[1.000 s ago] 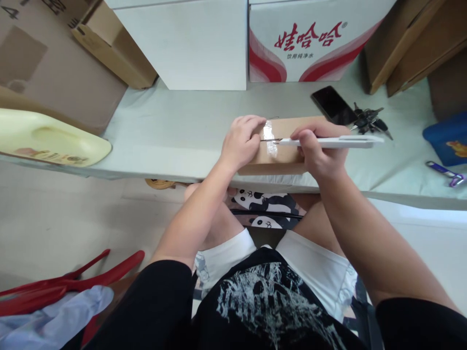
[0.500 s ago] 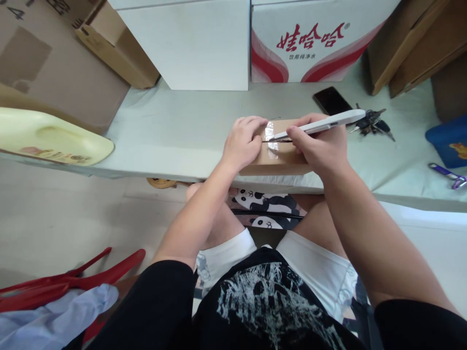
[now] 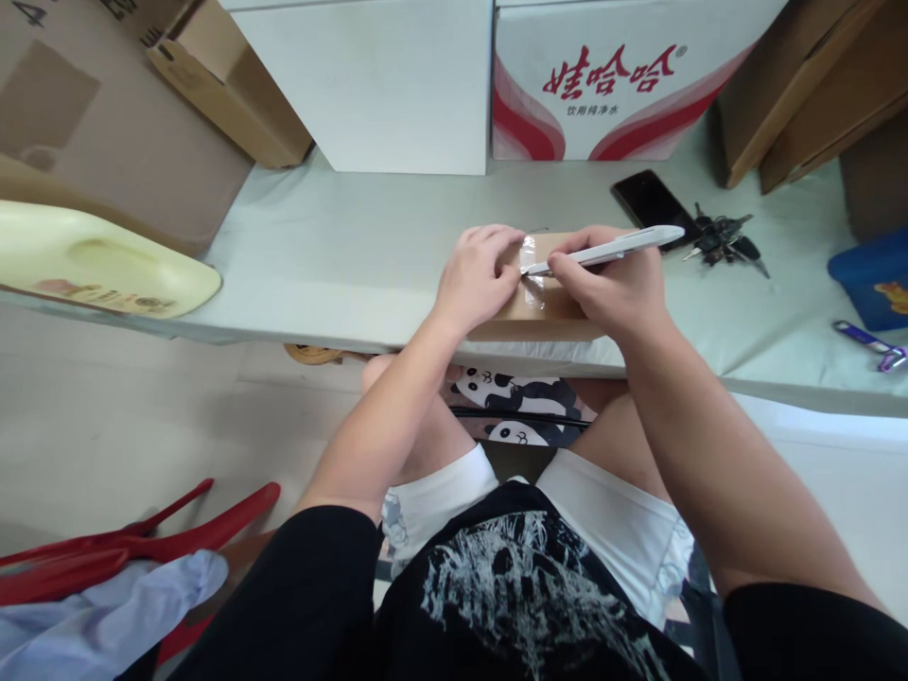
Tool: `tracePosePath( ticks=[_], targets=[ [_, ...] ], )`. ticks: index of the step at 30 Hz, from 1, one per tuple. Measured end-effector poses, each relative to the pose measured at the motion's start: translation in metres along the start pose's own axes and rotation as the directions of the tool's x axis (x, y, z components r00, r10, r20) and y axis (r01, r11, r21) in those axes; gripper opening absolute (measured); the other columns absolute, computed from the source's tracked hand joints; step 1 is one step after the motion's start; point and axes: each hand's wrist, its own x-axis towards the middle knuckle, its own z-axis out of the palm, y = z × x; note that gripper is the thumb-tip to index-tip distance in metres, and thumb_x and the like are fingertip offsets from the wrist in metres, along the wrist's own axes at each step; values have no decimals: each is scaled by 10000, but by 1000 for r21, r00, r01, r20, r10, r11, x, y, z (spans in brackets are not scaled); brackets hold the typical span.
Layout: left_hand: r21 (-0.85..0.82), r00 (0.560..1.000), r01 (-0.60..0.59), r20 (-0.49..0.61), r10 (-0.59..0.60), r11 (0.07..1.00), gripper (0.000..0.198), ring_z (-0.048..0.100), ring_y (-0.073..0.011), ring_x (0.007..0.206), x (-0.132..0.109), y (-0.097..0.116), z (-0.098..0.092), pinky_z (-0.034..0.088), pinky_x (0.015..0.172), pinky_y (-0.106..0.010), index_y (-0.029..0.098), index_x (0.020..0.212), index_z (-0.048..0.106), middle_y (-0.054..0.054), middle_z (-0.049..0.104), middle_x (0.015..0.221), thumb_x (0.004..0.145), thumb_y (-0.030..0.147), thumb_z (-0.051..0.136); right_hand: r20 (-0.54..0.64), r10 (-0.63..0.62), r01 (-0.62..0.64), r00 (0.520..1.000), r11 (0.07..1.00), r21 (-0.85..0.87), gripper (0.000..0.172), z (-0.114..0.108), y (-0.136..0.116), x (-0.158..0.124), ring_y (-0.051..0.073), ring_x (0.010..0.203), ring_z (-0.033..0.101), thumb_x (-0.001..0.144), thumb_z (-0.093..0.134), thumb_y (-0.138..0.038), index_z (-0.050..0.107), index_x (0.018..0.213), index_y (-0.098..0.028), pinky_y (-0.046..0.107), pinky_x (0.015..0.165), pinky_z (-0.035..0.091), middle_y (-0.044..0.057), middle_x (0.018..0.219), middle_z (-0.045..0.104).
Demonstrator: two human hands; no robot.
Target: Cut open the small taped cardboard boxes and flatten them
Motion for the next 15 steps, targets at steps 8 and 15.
tracePosePath(
  ticks=[8, 15],
  targets=[
    [11, 1000, -27, 14, 27, 1000, 495, 549, -264, 1391, 0, -4, 1, 428, 1239, -453, 208, 1311, 703, -65, 677, 1445, 870, 87, 513, -17, -12, 12, 1000, 1000, 3, 118, 3, 2, 4, 122, 576, 491, 733, 715, -168, 651, 648, -219, 281, 564, 410, -25, 589, 591],
    [21, 997, -81, 16, 81, 996, 419, 544, -274, 1393, -2, -3, 0, 466, 1185, -470, 315, 1208, 739, -24, 609, 1505, 905, 110, 537, -14, -10, 10, 1000, 1000, 3, 155, 3, 3, 5, 113, 561, 456, 747, 701, -143, 615, 645, -221, 284, 563, 396, -36, 583, 546]
  ],
)
